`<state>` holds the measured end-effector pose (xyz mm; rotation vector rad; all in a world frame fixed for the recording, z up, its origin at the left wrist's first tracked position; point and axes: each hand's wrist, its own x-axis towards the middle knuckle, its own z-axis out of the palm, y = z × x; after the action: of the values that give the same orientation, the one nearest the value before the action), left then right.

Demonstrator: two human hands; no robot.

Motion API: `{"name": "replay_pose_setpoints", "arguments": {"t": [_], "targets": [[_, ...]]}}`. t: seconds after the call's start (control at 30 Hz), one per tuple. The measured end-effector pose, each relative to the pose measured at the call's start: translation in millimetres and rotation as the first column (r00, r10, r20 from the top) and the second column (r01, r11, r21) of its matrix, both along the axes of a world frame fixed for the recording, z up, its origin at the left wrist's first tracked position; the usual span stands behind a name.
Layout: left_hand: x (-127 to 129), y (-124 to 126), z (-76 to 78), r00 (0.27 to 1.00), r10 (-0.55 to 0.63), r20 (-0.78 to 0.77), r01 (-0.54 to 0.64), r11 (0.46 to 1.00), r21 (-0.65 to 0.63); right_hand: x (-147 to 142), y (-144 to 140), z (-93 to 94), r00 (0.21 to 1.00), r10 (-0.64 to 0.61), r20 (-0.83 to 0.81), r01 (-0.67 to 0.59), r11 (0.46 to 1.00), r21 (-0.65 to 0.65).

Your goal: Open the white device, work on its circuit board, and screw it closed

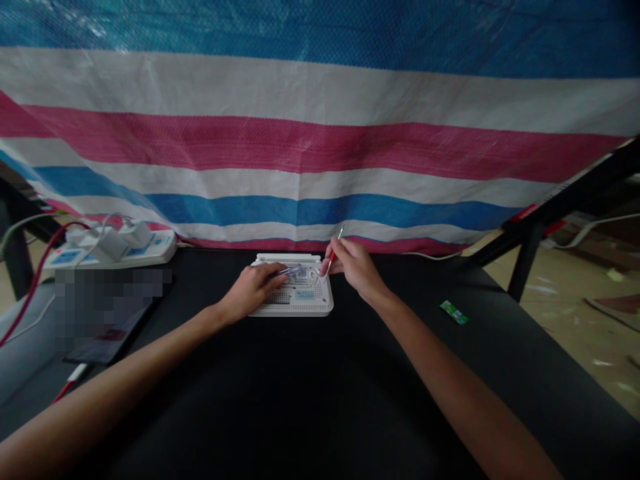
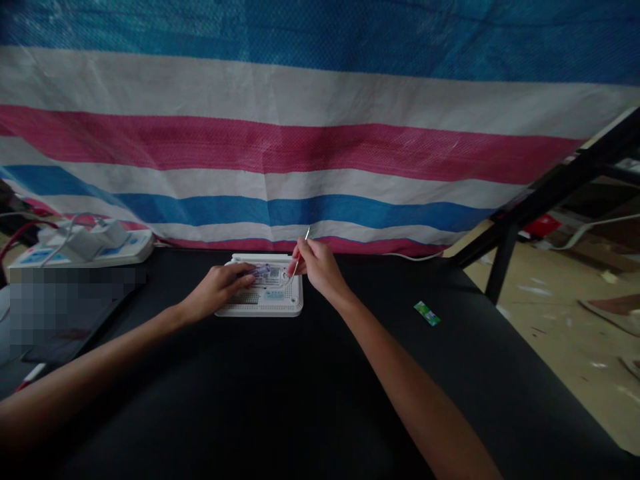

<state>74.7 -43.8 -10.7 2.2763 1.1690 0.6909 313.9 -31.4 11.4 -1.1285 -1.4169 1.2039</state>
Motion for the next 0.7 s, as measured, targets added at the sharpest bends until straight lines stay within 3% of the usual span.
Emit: {"name": "replay_pose_setpoints", "arguments": {"t": [0.13, 0.33, 0.57, 0.7], "targets": [[-0.4, 1.7, -4.0, 1.000, 0.007, 0.004, -0.007, 1.000, 0.027, 5.2, -0.8, 2.1, 0.976, 0.077, 0.201, -0.083, 0.996, 0.019], [-0.6, 3.4, -7.4, 1.000, -0.011, 0.010, 0.010, 0.998, 0.068, 14.5, -4.5, 19.2, 0.828, 0.055, 0.557, -0.228, 0.942, 0.245], [-0.9, 3.6, -10.4, 0.999, -0.039, 0.007, 0.038, 0.994, 0.101, 17.0, -10.0, 27.8, 0.729, 0.221, 0.648, -0.377, 0.920, 0.110], [-0.6, 3.6, -10.7, 0.999, -0.039, 0.002, 0.038, 0.994, 0.106, 20.0, -10.6, 31.8, 0.699, 0.201, 0.686, -0.370, 0.923, 0.106]]}}
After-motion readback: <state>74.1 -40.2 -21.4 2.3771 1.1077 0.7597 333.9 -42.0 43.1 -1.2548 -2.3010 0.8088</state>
